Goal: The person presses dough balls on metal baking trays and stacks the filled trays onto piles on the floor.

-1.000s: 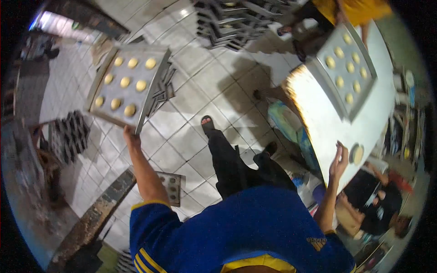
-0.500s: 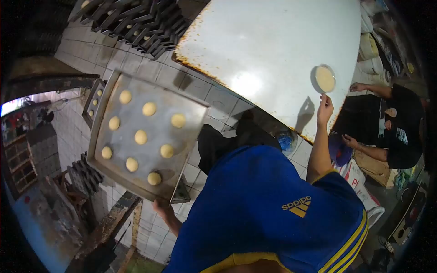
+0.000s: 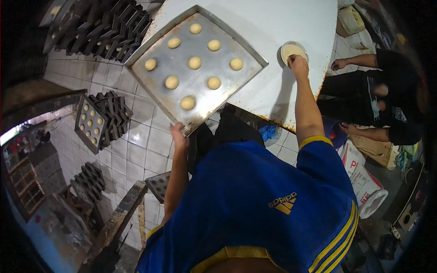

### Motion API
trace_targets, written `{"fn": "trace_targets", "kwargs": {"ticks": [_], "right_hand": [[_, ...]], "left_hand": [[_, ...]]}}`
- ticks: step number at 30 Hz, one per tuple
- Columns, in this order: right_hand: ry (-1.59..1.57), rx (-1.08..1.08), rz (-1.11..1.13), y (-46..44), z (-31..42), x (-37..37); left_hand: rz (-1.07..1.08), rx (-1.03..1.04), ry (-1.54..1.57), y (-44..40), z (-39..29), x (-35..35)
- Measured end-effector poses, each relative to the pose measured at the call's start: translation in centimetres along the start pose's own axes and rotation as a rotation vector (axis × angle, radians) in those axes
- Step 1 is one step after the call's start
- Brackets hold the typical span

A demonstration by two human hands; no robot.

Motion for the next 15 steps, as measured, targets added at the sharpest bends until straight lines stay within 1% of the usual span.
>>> {"fn": "trace_targets", "kwargs": {"ticks": [2, 3, 5, 6, 8, 9, 10, 11, 12, 13, 14, 15], "right_hand": [[-0.021, -0.081, -0.014, -0.3, 0.3, 0.9], [-0.024, -0.088, -0.004, -0.4, 0.9, 0.9], [0.09, -0.079, 0.002, -0.4, 1.4, 0.2], [0.097, -0.088, 0.015, -0.2, 1.4, 0.1], [0.098, -0.06, 0.011, -0.2, 1.6, -0.4], [0.106, -0.066, 0.019, 0.3, 1.6, -0.8], [-0.003, -0.01, -0.017, 0.8, 1.4, -1.6], [-0.112, 0.044, -0.053, 1.1, 1.3, -2.2], [-0.103, 0.034, -0.047, 0.7, 0.4, -1.6], [-0.244, 0.118, -0.023, 0.1, -1.2, -0.9], [-0.385, 0.201, 0.002, -0.6, -2.3, -0.1], [-0.485, 0.241, 0.035, -0.6, -2.5, -0.1]], "left_hand": [[0.063, -0.045, -0.008, -1.2, 3.5, 0.8], [0.051, -0.043, -0.013, -1.0, 3.4, 2.2], [0.125, -0.03, -0.008, -0.4, 3.5, 4.8], [0.11, -0.037, -0.008, -0.8, 5.0, 4.0], [0.168, -0.086, -0.106, -2.3, 8.3, 3.1], [0.202, -0.188, -0.104, -2.5, 9.2, 3.1], [0.192, -0.195, -0.099, -2.9, 9.7, 3.1], [0.298, -0.175, -0.368, -3.0, 9.1, 3.9], [0.403, -0.152, -0.635, -3.6, 9.9, 3.7], [0.505, -0.128, -0.482, -3.9, 11.6, 3.7], [0.494, -0.129, -0.472, -3.4, 10.9, 4.4], [0.524, -0.302, -0.505, -2.3, 9.4, 5.9]]}}
Point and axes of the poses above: each hand's wrist, its own y-axis away from the middle knuckle, its own x-axis out of the palm, z = x × y, the point moved 4 cm from there along -y, towards the middle knuckle, and after that the axes turned 11 degrees about x, right-handed, at the moved point
